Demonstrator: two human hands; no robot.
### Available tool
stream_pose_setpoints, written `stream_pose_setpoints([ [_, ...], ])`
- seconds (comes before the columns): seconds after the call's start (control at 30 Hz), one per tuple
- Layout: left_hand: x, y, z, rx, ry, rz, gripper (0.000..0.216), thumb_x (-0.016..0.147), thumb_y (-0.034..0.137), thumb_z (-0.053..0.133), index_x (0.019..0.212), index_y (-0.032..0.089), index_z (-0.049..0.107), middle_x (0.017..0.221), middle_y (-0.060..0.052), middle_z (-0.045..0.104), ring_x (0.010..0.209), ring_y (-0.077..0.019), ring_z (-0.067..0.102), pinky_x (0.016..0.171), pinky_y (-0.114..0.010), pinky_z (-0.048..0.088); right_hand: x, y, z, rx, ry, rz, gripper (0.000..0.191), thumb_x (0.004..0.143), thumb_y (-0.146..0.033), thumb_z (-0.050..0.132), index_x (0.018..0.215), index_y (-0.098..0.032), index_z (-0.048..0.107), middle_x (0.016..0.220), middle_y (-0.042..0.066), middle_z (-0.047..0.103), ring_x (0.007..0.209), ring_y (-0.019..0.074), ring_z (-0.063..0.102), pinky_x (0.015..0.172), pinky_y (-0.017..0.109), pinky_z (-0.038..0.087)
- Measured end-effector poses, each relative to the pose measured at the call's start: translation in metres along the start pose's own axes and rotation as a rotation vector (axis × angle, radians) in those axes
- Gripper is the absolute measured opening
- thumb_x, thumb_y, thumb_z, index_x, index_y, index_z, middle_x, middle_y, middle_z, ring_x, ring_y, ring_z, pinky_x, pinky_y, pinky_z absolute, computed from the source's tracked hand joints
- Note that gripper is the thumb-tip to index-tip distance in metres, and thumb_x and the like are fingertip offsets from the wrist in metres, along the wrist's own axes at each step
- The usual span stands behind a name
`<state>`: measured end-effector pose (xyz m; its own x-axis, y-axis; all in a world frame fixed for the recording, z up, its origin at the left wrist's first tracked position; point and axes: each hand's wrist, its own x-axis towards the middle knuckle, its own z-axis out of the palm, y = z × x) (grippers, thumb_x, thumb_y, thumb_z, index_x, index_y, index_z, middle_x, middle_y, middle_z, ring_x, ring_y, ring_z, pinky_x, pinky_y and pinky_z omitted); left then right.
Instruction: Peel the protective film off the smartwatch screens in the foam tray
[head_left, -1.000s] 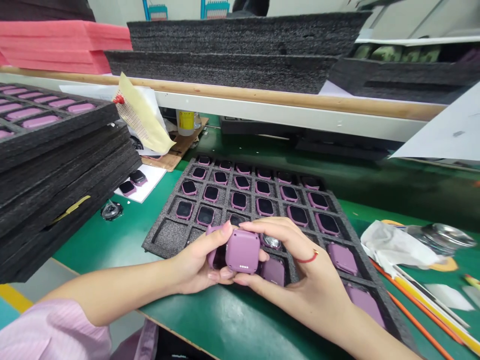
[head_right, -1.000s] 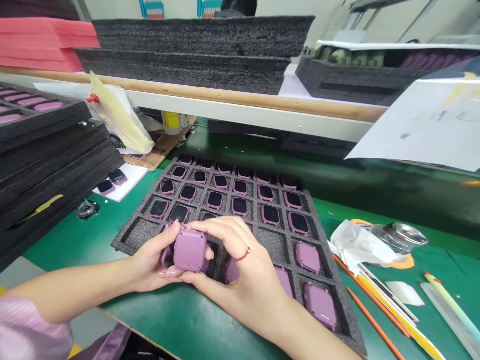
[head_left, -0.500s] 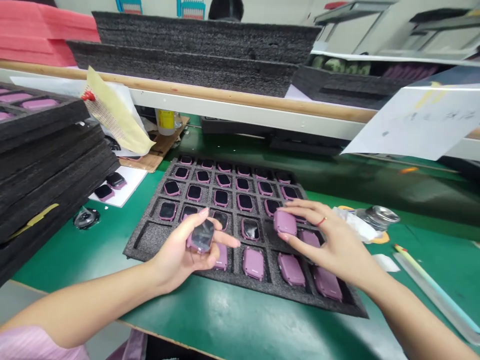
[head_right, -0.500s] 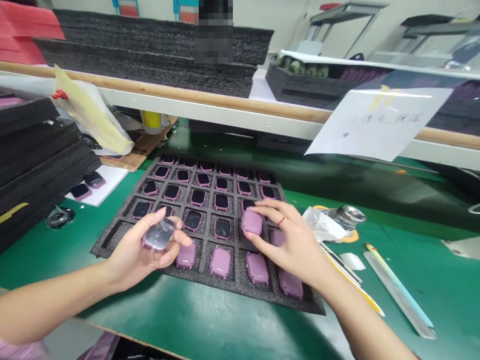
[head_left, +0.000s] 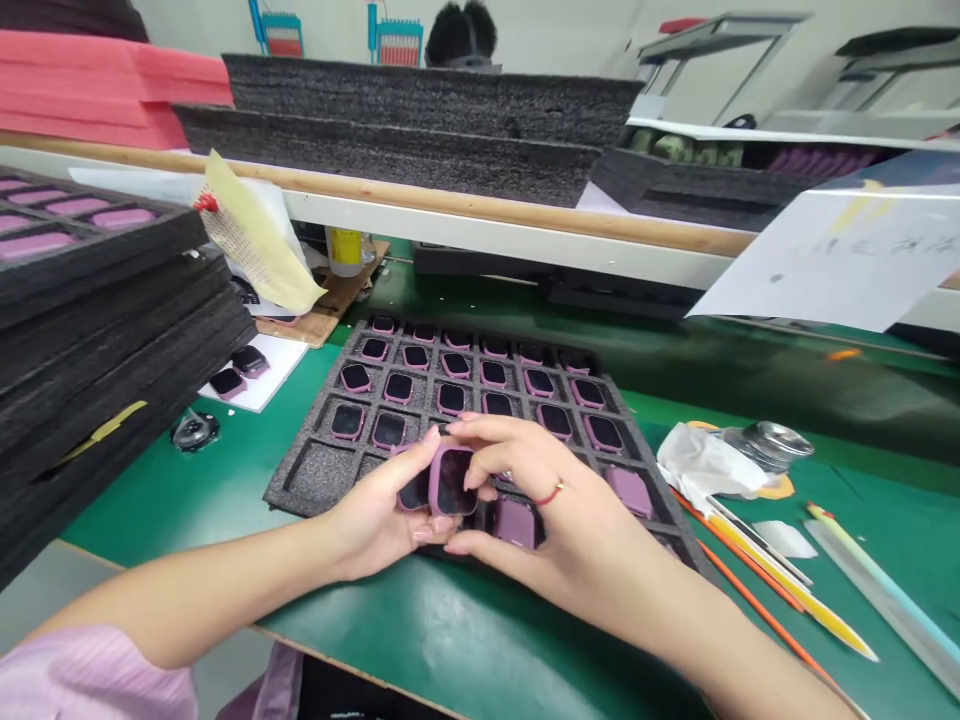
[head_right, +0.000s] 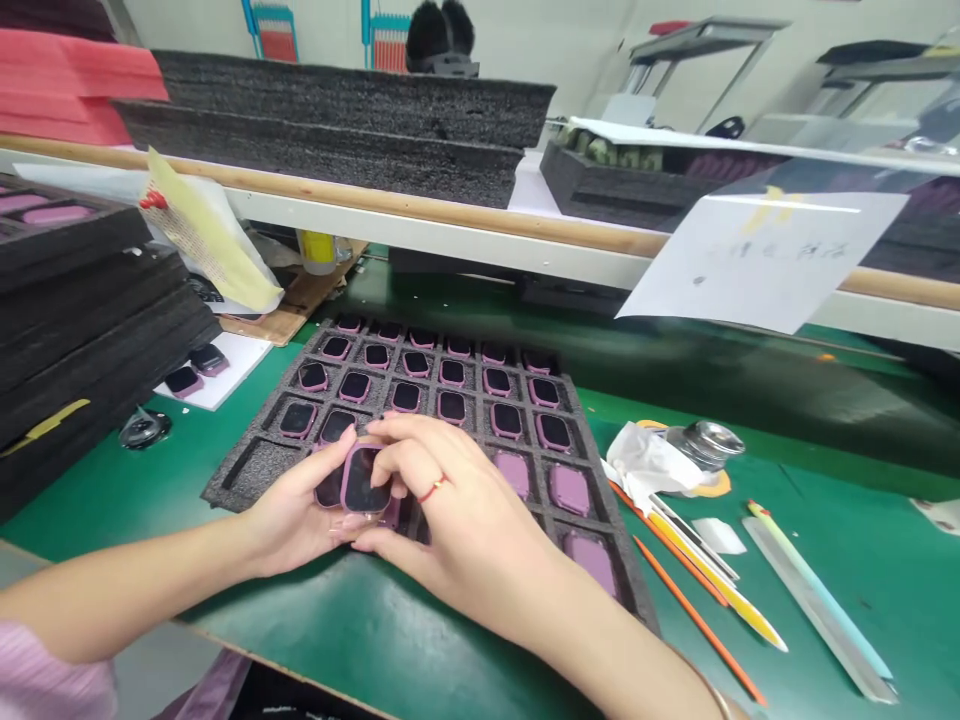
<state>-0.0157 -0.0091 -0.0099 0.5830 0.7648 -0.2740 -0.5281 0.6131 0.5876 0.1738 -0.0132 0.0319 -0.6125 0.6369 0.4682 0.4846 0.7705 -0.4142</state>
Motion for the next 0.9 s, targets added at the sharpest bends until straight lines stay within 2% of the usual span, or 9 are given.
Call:
stream_pose_setpoints([
  [0.13,-0.001,-0.002,0.003,-0.027,0.006,0.006,0.051,0.073,0.060,0.081,0.083,0.011,0.070,0.071,-0.003,0.061,0.050,-0.0035,0.044,0.046,-0.013,0.034,0.003,0.001,0.013,0.055,0.078,-0.033,0.017,0.088,-0.025,0.072,0.088,-0.022,0.055,0.119,0.009,0.068,0.117,0.0215,0.064,0.102,0.039,0.054],
  [0.33,0.000,-0.001,0.004,-0.055,-0.073,0.014,0.046,0.078,0.056,0.079,0.081,0.011,0.068,0.066,0.000,0.054,0.049,-0.0030,0.043,0.044,-0.012,0.030,0.005,0.004,0.012,0.114,0.246,-0.042,0.007,0.089,-0.017,0.070,0.086,-0.021,0.065,0.108,0.008,0.073,0.101,0.0195,0.070,0.089,0.035,0.059],
  [0.47,-0.001,-0.001,0.003,-0.042,-0.095,0.010,0.046,0.081,0.056,0.076,0.094,0.013,0.073,0.078,-0.006,0.066,0.048,-0.0033,0.044,0.045,-0.014,0.029,0.007,0.006,0.007,0.267,0.506,0.083,0.011,0.086,-0.015,0.074,0.082,-0.025,0.069,0.084,0.002,0.074,0.080,0.0165,0.072,0.072,0.030,0.061],
  [0.57,-0.001,0.000,0.003,-0.036,-0.101,0.006,0.048,0.082,0.058,0.075,0.099,0.013,0.075,0.086,-0.010,0.071,0.048,-0.0032,0.043,0.046,-0.016,0.029,0.003,0.009,0.005,0.442,0.689,0.209,0.012,0.086,-0.015,0.074,0.080,-0.024,0.070,0.084,0.000,0.075,0.061,0.0122,0.070,0.059,0.025,0.062],
  [0.63,-0.001,0.001,0.003,-0.041,-0.115,0.007,0.048,0.081,0.058,0.075,0.098,0.013,0.077,0.086,-0.011,0.072,0.047,-0.0031,0.042,0.046,-0.017,0.027,0.002,0.011,0.005,0.539,0.744,0.272,0.010,0.086,-0.015,0.073,0.082,-0.024,0.070,0.087,0.000,0.076,0.064,0.0118,0.073,0.065,0.024,0.065],
  [0.7,-0.001,0.002,0.003,-0.043,-0.120,0.007,0.047,0.081,0.057,0.076,0.097,0.013,0.077,0.086,-0.011,0.072,0.047,-0.0033,0.042,0.045,-0.017,0.025,0.002,0.011,0.004,0.591,0.766,0.287,0.012,0.085,-0.013,0.074,0.088,-0.024,0.071,0.092,-0.001,0.078,0.083,0.0143,0.077,0.083,0.026,0.066],
  [0.77,-0.001,0.003,0.004,-0.041,-0.108,0.003,0.046,0.081,0.056,0.076,0.097,0.013,0.077,0.085,-0.011,0.073,0.047,-0.0037,0.043,0.045,-0.017,0.024,0.003,0.011,0.004,0.589,0.771,0.278,0.023,0.082,-0.009,0.076,0.098,-0.025,0.071,0.101,-0.002,0.078,0.097,0.0151,0.076,0.093,0.026,0.063],
  [0.83,-0.001,0.003,0.004,-0.043,-0.108,-0.001,0.044,0.083,0.054,0.075,0.098,0.013,0.077,0.084,-0.011,0.073,0.047,-0.0038,0.043,0.045,-0.018,0.024,0.004,0.012,0.004,0.539,0.753,0.276,0.029,0.082,-0.007,0.074,0.104,-0.026,0.071,0.105,-0.002,0.078,0.098,0.0139,0.076,0.093,0.024,0.063],
  [0.9,-0.002,0.003,0.004,-0.053,-0.129,-0.006,0.042,0.085,0.052,0.073,0.099,0.013,0.077,0.085,-0.012,0.073,0.047,-0.0038,0.043,0.045,-0.018,0.023,0.003,0.014,0.003,0.445,0.720,0.247,0.024,0.084,-0.007,0.072,0.099,-0.026,0.073,0.098,-0.002,0.079,0.091,0.0129,0.077,0.088,0.022,0.064],
])
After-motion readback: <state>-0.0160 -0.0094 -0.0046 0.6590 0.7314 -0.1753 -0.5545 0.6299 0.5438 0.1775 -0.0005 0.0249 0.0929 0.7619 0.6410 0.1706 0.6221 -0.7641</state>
